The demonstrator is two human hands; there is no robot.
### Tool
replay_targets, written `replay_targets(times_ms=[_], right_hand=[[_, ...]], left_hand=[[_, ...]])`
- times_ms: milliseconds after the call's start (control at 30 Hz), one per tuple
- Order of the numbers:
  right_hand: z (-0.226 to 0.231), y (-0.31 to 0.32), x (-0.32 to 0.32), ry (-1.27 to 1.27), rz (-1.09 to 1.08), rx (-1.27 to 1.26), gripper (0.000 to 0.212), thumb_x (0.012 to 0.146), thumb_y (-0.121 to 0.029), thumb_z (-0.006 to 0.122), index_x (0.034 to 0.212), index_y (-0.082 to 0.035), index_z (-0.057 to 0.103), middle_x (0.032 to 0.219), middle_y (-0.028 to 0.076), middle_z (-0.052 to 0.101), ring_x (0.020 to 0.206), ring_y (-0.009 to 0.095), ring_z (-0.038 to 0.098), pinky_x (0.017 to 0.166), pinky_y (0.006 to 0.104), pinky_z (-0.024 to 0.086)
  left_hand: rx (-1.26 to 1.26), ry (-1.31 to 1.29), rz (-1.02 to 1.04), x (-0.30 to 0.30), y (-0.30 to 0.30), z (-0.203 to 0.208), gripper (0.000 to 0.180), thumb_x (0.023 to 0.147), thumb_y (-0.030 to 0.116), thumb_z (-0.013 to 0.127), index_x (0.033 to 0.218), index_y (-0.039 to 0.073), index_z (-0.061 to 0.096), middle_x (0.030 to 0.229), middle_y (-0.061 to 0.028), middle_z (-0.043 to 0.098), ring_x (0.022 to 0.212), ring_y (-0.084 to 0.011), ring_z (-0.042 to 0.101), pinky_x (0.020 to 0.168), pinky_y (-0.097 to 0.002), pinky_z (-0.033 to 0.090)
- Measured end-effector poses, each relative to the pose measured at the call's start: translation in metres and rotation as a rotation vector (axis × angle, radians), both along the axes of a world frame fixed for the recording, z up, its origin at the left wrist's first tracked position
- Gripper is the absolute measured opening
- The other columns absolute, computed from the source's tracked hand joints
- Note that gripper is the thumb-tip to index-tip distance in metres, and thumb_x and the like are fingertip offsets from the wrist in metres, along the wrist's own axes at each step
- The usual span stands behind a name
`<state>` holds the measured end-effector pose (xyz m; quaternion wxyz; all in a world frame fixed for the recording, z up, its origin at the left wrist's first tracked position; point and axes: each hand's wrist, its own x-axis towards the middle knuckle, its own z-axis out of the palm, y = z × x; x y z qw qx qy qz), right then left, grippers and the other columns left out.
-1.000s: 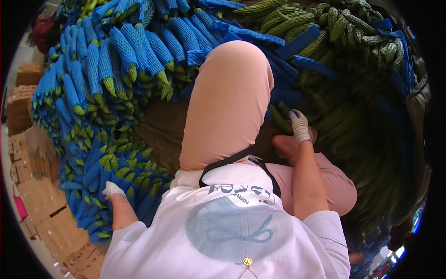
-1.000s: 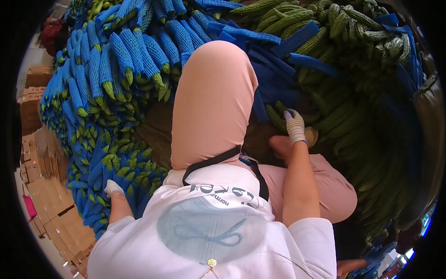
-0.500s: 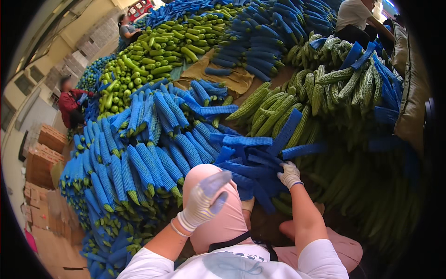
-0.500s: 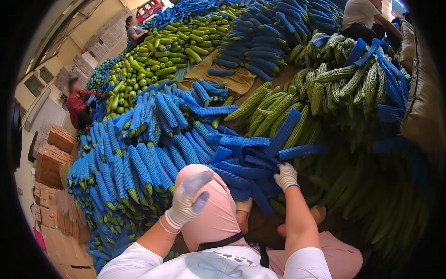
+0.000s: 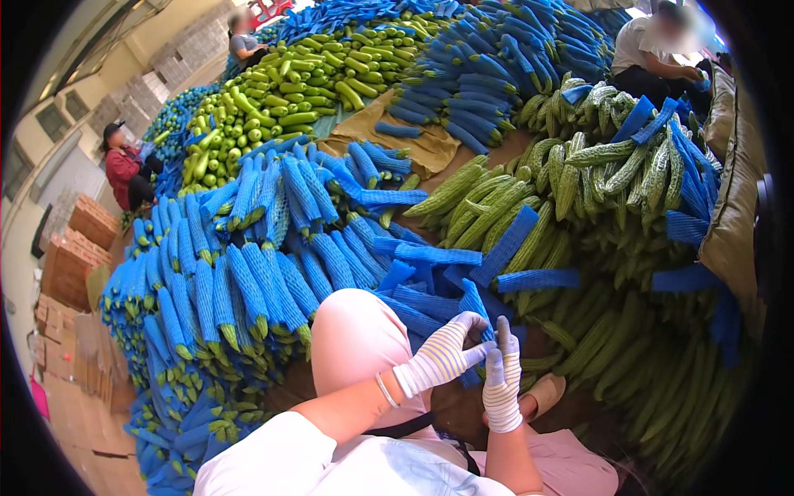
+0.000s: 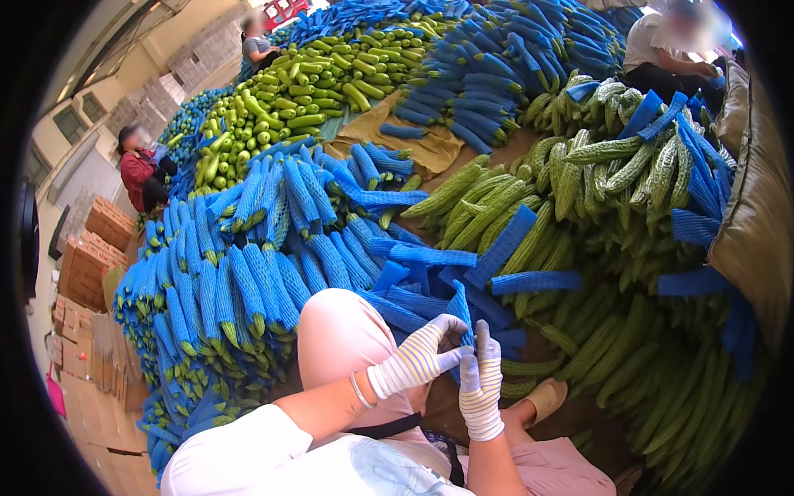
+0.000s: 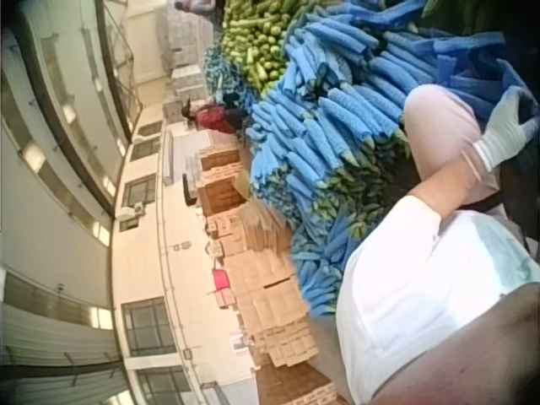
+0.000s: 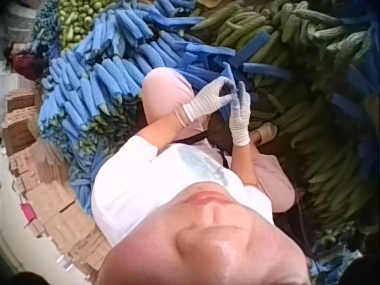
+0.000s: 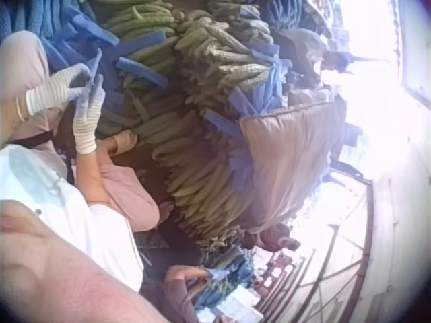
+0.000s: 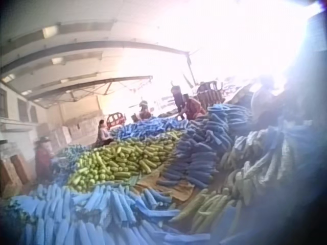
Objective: The recorder is putting protective blue mesh sleeves on bitter melons and sorting them into piles.
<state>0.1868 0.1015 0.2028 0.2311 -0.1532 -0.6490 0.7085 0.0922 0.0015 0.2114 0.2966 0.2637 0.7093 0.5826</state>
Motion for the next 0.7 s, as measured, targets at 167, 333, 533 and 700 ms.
replay_targets(times_ms=[167,333,533,700], right_hand=[[-0.007,0.000,0.019,-0.031,-0.011,0.064,0.062,0.091,-0.037,0.048,0.132,0.007,0.037,0.105,0.011,0.047,0.094,0.020,0.046,0.088,0.0306,0.037],[-0.009,-0.002,0.028,-0.012,0.002,-0.171,0.065,0.090,-0.040,0.052,0.135,0.005,0.035,0.109,0.008,0.048,0.100,0.018,0.046,0.092,0.0284,0.035],[-0.045,0.004,0.030,0.132,0.280,-0.728,0.081,0.081,-0.054,0.061,0.136,-0.002,0.032,0.102,0.001,0.052,0.084,0.010,0.054,0.073,0.0218,0.047],[-0.022,-0.003,0.030,0.048,0.224,-0.870,0.071,0.082,-0.050,0.060,0.132,-0.004,0.038,0.112,0.007,0.052,0.101,0.017,0.054,0.089,0.0313,0.045]], left_hand=[[-0.088,0.194,-0.039,0.016,-0.001,0.003,0.028,0.083,0.002,0.060,0.108,0.000,0.049,0.094,-0.0082,0.058,0.089,-0.0136,0.056,0.081,-0.0278,0.046],[0.031,0.094,-0.045,0.030,0.003,-0.003,0.025,0.085,-0.001,0.055,0.109,0.000,0.051,0.094,-0.0070,0.057,0.088,-0.0137,0.055,0.081,-0.0264,0.045],[-0.089,0.410,-0.063,0.035,0.008,0.011,0.034,0.081,0.011,0.063,0.112,0.004,0.050,0.089,-0.0063,0.053,0.080,-0.0165,0.053,0.077,-0.0277,0.045],[-0.185,0.508,-0.082,0.028,0.002,0.001,0.036,0.080,0.007,0.061,0.113,0.003,0.050,0.089,-0.0121,0.054,0.078,-0.0189,0.056,0.072,-0.0290,0.046]])
